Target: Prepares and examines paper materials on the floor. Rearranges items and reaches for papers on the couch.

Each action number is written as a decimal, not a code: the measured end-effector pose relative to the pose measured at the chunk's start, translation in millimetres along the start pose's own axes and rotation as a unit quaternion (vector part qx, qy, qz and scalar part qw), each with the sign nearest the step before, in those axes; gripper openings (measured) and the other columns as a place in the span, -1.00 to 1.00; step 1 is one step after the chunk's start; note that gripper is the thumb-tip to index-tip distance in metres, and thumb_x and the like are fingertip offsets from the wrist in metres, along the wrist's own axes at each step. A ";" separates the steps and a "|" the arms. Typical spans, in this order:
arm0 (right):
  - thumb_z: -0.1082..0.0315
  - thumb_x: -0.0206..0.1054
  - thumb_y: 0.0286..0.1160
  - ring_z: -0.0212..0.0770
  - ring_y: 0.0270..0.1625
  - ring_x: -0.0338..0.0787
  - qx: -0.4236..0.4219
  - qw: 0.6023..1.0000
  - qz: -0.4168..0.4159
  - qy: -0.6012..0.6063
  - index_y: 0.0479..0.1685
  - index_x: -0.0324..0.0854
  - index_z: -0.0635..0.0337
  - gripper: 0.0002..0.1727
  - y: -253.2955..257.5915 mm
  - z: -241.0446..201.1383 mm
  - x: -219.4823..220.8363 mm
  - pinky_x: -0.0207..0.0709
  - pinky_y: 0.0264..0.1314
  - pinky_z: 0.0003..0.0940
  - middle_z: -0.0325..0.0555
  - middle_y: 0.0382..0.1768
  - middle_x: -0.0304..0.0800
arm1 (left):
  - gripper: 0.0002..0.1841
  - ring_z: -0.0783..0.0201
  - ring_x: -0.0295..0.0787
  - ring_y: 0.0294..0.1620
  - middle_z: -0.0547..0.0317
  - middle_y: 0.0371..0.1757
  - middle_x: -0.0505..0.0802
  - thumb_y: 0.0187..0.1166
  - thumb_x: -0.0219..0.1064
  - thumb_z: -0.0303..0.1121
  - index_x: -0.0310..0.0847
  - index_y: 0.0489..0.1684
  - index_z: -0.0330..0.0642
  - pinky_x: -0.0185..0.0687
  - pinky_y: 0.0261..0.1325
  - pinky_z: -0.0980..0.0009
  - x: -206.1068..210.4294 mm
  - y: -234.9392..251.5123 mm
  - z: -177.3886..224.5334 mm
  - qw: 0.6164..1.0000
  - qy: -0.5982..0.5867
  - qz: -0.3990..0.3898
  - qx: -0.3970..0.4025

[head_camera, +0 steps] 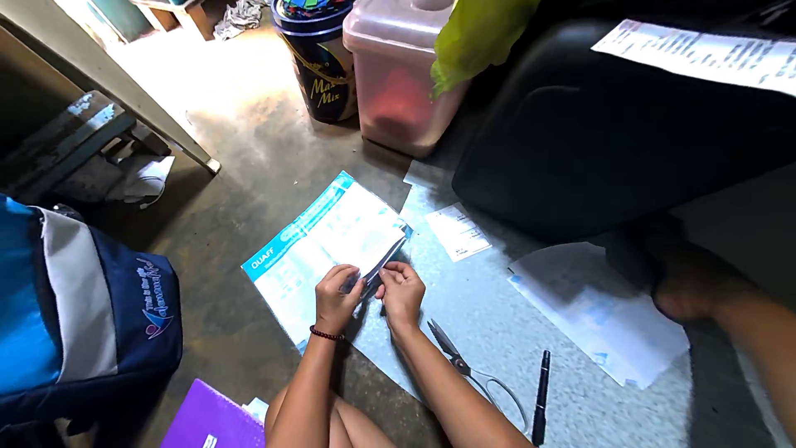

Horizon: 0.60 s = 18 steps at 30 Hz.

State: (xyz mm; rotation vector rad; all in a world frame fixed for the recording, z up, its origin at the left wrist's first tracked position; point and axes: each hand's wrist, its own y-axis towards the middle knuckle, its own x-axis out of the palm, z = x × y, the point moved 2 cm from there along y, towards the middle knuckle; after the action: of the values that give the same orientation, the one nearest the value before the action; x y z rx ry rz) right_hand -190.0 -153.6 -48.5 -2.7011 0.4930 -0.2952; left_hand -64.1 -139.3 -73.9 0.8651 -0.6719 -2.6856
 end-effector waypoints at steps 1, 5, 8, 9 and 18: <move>0.68 0.30 0.53 -0.46 -0.79 0.48 -0.004 1.000 -0.001 -0.003 0.01 0.49 0.48 -0.83 0.3 0.1 0.1 0.43 -0.71 -0.57 -0.11 -0.57 0.68 | -0.85 0.14 0.93 -0.10 -0.21 -0.12 0.92 0.31 0.48 -0.55 0.86 -0.26 -0.47 0.83 0.02 0.40 -0.1 0.1 0.2 1.000 0.000 -0.001 -0.003; 0.66 0.21 0.59 -0.49 -0.71 0.49 -0.032 0.997 -0.015 -0.066 -0.06 0.66 0.54 -0.86 -0.9 4.1 -1.8 0.49 -0.61 -0.61 -0.03 -0.36 0.72 | -0.89 0.17 0.93 -0.13 -0.17 -0.13 0.93 0.41 0.42 -0.55 0.86 -0.33 -0.43 0.82 0.02 0.42 0.6 -0.1 0.2 1.000 0.004 -0.009 -0.012; 0.57 0.20 0.65 -0.52 -0.64 0.51 -0.029 0.995 -0.030 -0.095 0.04 0.73 0.51 -0.78 -3.5 8.1 -2.6 0.46 -0.55 -0.62 0.04 -0.21 0.78 | -0.90 0.17 0.94 -0.12 -0.16 -0.13 0.93 0.42 0.43 -0.54 0.86 -0.36 -0.41 0.82 0.02 0.41 1.9 -0.9 0.1 1.000 0.011 -0.017 -0.018; 0.54 0.22 0.65 -0.50 -0.60 0.52 -0.030 0.994 -0.036 -0.097 0.05 0.74 0.50 -0.77 -3.9 10.8 -2.9 0.46 -0.53 -0.62 0.07 -0.16 0.76 | -0.90 0.17 0.94 -0.12 -0.15 -0.13 0.93 0.41 0.44 -0.54 0.86 -0.37 -0.41 0.82 0.01 0.41 2.6 -1.4 -0.5 1.000 0.015 -0.019 -0.017; 0.43 0.24 0.70 -0.22 -0.19 0.64 0.025 0.981 -0.037 -0.186 -0.02 0.75 0.49 -0.75 4.5 17.4 2.6 0.56 -0.13 -0.38 0.21 0.07 0.63 | -0.85 0.05 0.93 -0.09 -0.17 -0.08 0.93 0.39 0.41 -0.50 0.87 -0.27 -0.40 0.83 0.00 0.24 3.1 -1.5 0.4 0.998 0.028 -0.051 -0.023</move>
State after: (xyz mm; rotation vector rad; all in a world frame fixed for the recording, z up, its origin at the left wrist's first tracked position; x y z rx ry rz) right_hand -184.3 -152.8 -65.7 -2.6402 0.2699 0.1766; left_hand -66.9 -138.9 -75.9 0.9832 -0.5652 -2.7437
